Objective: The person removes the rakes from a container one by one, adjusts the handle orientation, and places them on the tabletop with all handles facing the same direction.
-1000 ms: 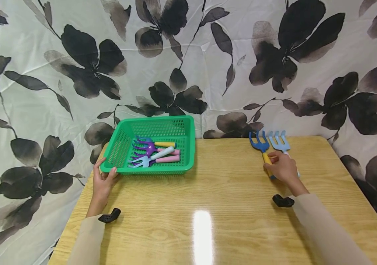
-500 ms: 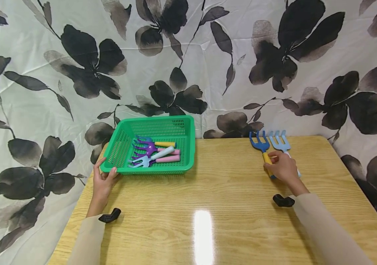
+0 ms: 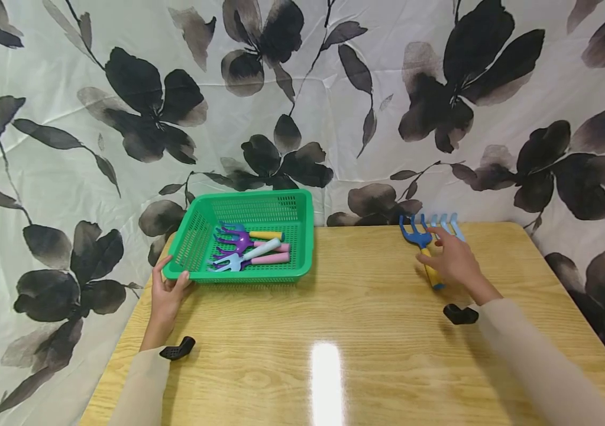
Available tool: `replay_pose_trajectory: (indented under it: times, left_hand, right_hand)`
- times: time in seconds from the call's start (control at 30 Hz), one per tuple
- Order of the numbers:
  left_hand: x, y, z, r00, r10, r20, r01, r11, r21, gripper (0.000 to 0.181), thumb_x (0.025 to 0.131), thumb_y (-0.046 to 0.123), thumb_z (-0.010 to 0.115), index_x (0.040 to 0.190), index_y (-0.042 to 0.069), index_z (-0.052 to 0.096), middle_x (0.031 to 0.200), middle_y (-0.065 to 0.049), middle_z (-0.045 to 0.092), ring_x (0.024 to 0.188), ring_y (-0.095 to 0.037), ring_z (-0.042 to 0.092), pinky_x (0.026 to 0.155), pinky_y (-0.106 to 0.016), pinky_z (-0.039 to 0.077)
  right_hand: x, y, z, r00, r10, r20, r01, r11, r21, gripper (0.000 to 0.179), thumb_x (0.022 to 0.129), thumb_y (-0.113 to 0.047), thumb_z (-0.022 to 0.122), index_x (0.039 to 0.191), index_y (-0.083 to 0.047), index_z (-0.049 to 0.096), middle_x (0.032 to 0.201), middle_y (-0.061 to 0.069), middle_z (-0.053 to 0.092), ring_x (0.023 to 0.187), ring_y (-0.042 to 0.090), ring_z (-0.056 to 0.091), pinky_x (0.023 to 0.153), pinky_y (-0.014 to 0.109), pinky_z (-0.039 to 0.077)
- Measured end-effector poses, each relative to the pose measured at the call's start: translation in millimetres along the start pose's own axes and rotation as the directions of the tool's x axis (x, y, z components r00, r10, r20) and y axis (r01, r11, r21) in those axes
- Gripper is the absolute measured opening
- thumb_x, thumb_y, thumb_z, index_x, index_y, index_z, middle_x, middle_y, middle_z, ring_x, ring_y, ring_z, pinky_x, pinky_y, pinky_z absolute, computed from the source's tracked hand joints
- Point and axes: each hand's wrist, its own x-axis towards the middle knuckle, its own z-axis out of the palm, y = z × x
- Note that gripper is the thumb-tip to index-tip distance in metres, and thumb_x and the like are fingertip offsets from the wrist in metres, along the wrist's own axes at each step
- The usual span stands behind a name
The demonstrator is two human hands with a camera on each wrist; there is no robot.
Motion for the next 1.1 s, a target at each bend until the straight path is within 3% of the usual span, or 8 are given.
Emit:
replay_pose_trajectory:
  times: [0.1,0.27,0.37,0.63,0.83,0.97,1.1]
  left_hand:
    - [0.3,-3.4,1.1,1.0,0.022,-0.012,-0.022,1.0,-0.002,0.069,0.103,0.012,0.064,0.159,0.023,0.027,0.148,-0.02,0.05,0.124,-0.013,0.056,0.094,-0.017,0.049]
    - [0.5,-7.3,1.3,0.999,0.04,-0.015,-0.04,0.999,-0.005,0.067,0.103,0.012,0.064,0.158,0.023,0.028,0.149,-0.023,0.049,0.126,-0.016,0.055,0.093,-0.017,0.05]
    - [0.2,-7.9,1.2,0.999,0.043,-0.018,-0.043,0.999,-0.006,0.066,0.103,0.013,0.066,0.157,0.023,0.03,0.147,-0.024,0.05,0.125,-0.015,0.056,0.093,-0.017,0.05]
    - [0.8,-3.4,-2.1,1.0,0.02,-0.001,-0.02,1.0,-0.004,0.069,0.103,0.013,0.064,0.159,0.024,0.027,0.148,-0.023,0.05,0.122,-0.011,0.056,0.092,-0.018,0.049]
    - [-5.0,16.0,0.8,1.0,-0.005,0.02,0.005,1.0,0.018,0.071,0.102,0.014,0.065,0.16,0.017,0.024,0.151,-0.025,0.045,0.123,-0.012,0.055,0.093,-0.019,0.049]
    - [-1.4,8.0,0.5,1.0,0.018,0.013,-0.018,1.0,0.008,0.069,0.102,0.015,0.067,0.159,0.021,0.027,0.148,-0.023,0.049,0.123,-0.015,0.056,0.094,-0.022,0.051]
    - [4.5,-3.6,-3.1,0.999,0.036,0.007,-0.036,0.999,0.0,0.068,0.102,0.017,0.067,0.158,0.024,0.029,0.148,-0.022,0.05,0.125,-0.017,0.056,0.092,-0.02,0.051]
  right_hand:
    - [8.7,-14,-14,0.999,-0.03,0.041,0.03,0.999,-0.012,0.081,0.096,-0.037,0.074,0.155,0.001,0.033,0.133,0.043,0.053,0.101,0.051,0.063,0.081,0.066,0.047]
    - [23.1,-41,-28,0.989,-0.089,0.118,0.091,0.996,-0.012,0.082,0.095,-0.036,0.076,0.156,-0.003,0.032,0.133,0.04,0.053,0.073,0.025,0.068,0.061,0.043,0.051]
    - [31.4,-56,-35,0.976,-0.152,0.154,0.151,0.988,0.017,0.081,0.095,-0.03,0.077,0.157,-0.005,0.031,0.133,0.037,0.054,0.078,0.025,0.07,0.063,0.041,0.053]
    - [58.7,-105,-48,0.932,-0.296,0.211,0.281,0.955,0.098,0.081,0.095,-0.026,0.078,0.16,-0.012,0.031,0.144,0.031,0.049,0.104,0.042,0.067,0.082,0.056,0.055]
    - [93.5,-145,-36,0.869,-0.438,0.23,0.408,0.897,0.17,0.082,0.092,-0.02,0.081,0.16,-0.015,0.036,0.146,0.024,0.051,0.113,0.041,0.064,0.092,0.058,0.053]
    - [114.2,-176,-23,0.829,-0.492,0.266,0.462,0.87,0.171,0.08,0.091,-0.02,0.081,0.159,-0.021,0.038,0.142,0.018,0.057,0.112,0.033,0.065,0.091,0.056,0.054]
    - [131.7,-207,-9,0.787,-0.51,0.348,0.464,0.86,0.211,0.08,0.092,-0.02,0.08,0.159,-0.025,0.036,0.145,0.017,0.054,0.118,0.037,0.063,0.092,0.053,0.055]
